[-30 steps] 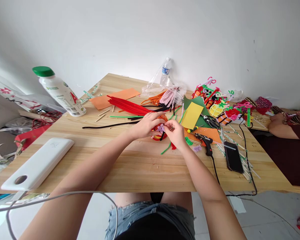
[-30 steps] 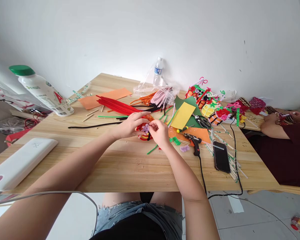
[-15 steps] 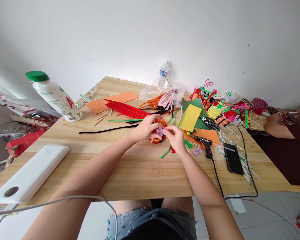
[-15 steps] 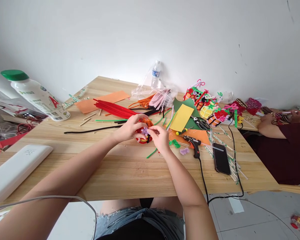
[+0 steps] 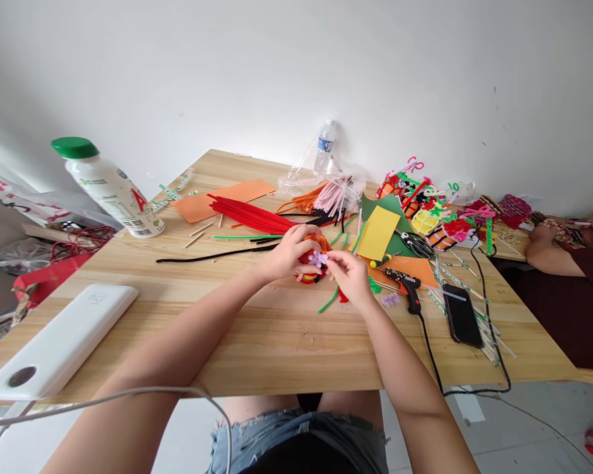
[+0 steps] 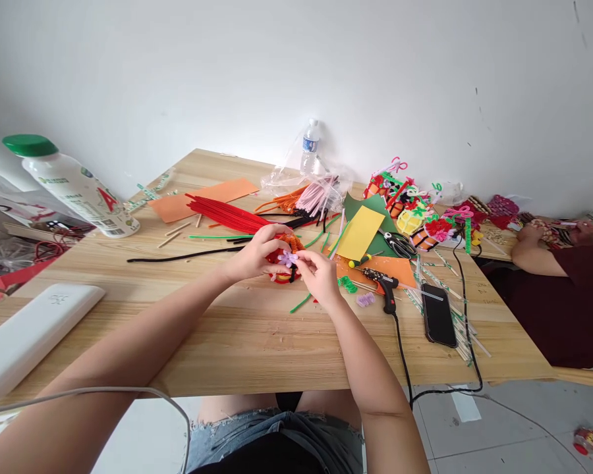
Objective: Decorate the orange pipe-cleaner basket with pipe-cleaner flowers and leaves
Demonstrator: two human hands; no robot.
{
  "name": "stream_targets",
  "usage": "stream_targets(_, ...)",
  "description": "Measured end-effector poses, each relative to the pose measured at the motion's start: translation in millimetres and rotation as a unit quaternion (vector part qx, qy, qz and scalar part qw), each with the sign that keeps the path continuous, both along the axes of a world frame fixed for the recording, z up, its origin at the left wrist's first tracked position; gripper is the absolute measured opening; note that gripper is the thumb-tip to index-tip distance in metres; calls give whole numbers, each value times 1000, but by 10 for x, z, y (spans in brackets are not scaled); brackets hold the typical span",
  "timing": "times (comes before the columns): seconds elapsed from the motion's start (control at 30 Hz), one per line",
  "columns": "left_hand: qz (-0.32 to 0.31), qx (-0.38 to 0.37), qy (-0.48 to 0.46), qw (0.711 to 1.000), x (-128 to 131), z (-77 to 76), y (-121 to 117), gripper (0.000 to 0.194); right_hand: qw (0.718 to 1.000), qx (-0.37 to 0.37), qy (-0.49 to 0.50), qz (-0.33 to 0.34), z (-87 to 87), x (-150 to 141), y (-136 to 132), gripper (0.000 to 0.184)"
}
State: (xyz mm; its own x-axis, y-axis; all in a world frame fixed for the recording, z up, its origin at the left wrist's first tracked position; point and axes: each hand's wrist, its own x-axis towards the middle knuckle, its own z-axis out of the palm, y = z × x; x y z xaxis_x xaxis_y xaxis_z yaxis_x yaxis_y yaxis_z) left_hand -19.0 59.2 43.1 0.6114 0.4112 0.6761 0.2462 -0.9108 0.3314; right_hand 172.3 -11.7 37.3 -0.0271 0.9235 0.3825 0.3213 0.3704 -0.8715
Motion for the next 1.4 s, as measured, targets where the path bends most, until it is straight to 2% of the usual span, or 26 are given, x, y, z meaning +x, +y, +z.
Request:
stream_targets(0.27, -33, -48, -32, 998, -11, 5, -22, 42, 999, -26, 28, 1, -1, -64, -1, 26)
stream_targets(0.47, -46, -30, -46, 997, -11, 14, -23, 43, 999, -29, 42, 4, 60, -69, -6, 23)
stream_targets(0.63, -51, -27, -58, 997, -12, 6, -16, 45, 992, -80, 99, 9, 124, -123, -14, 23)
stream_targets(0.9, -49, -15, -59, 997, -12, -15, -14, 42, 984, -106, 144, -16, 82, -195, -37, 27)
stream_targets(1.03, -71, -21, -2, 997, -77, 77, -41, 48, 982, -111, 154, -24, 63, -194, -40, 29)
stream_targets(1.2, -88, -28, 98, 991, -187, 208, -61, 42, 981, -110, 159, -32, 49, -171, -35, 30)
stream_targets(1.4, -93, -29, 91, 991, -209, 194, -10, 36, 982, -98, 156, -31, 32, -160, -35, 26)
